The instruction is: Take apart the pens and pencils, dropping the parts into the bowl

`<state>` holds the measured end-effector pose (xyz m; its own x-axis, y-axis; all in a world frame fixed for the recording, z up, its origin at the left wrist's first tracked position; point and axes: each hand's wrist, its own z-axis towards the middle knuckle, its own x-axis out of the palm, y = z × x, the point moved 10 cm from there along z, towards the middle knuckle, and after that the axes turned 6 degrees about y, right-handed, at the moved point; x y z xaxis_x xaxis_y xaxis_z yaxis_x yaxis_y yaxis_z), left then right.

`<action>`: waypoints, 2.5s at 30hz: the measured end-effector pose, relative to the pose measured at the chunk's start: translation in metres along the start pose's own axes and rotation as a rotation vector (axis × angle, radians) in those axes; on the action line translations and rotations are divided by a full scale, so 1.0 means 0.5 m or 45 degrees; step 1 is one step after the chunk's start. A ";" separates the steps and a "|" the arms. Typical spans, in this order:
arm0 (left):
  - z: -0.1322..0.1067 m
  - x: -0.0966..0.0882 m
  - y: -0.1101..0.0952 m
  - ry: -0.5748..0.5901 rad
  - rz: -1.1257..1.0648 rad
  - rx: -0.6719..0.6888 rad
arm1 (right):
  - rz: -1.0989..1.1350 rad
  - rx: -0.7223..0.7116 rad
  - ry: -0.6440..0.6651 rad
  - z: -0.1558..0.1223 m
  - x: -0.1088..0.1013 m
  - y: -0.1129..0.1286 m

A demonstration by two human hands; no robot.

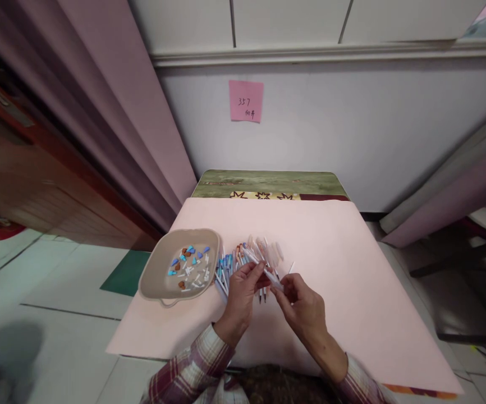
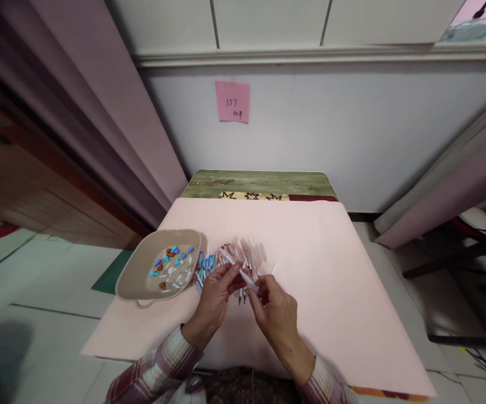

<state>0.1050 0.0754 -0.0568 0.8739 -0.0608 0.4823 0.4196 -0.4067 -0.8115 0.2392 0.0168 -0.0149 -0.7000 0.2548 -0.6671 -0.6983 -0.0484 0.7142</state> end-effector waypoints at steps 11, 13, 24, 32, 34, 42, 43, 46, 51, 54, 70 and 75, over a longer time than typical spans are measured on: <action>0.002 -0.001 0.002 0.016 0.038 0.011 | -0.020 0.018 0.024 0.000 0.007 -0.004; 0.002 0.000 0.002 0.017 0.033 0.007 | -0.040 0.011 0.018 0.000 0.007 -0.004; 0.003 -0.003 0.016 0.029 -0.004 -0.027 | 0.001 0.009 0.044 0.001 0.004 0.003; 0.001 0.003 0.023 0.038 -0.039 -0.041 | 0.000 -0.008 -0.046 -0.003 -0.004 0.001; 0.001 0.000 0.025 0.020 -0.048 -0.054 | 0.008 -0.015 -0.067 -0.004 -0.008 0.004; 0.007 -0.018 0.033 -0.023 -0.056 -0.065 | 0.053 0.038 0.081 -0.002 0.010 -0.009; 0.008 -0.020 0.034 -0.029 -0.061 -0.062 | 0.046 0.048 0.102 -0.002 0.013 -0.011; 0.012 -0.027 0.036 -0.038 -0.050 -0.046 | 0.032 0.051 0.143 0.000 0.020 -0.011; 0.017 -0.033 0.032 -0.046 0.005 -0.001 | -0.001 0.072 0.109 0.002 0.018 -0.009; 0.017 -0.033 0.033 -0.048 0.046 0.010 | 0.009 0.094 0.130 0.001 0.022 -0.012; 0.013 -0.024 0.020 -0.034 0.211 0.064 | 0.219 0.163 0.206 0.002 0.036 -0.035; 0.009 -0.025 0.010 -0.039 0.268 0.054 | 0.033 0.315 -0.076 0.066 -0.061 -0.151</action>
<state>0.0975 0.0783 -0.0682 0.9501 -0.1129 0.2908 0.2360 -0.3494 -0.9067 0.3185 0.0446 -0.0413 -0.7020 0.3137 -0.6394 -0.6170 0.1805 0.7660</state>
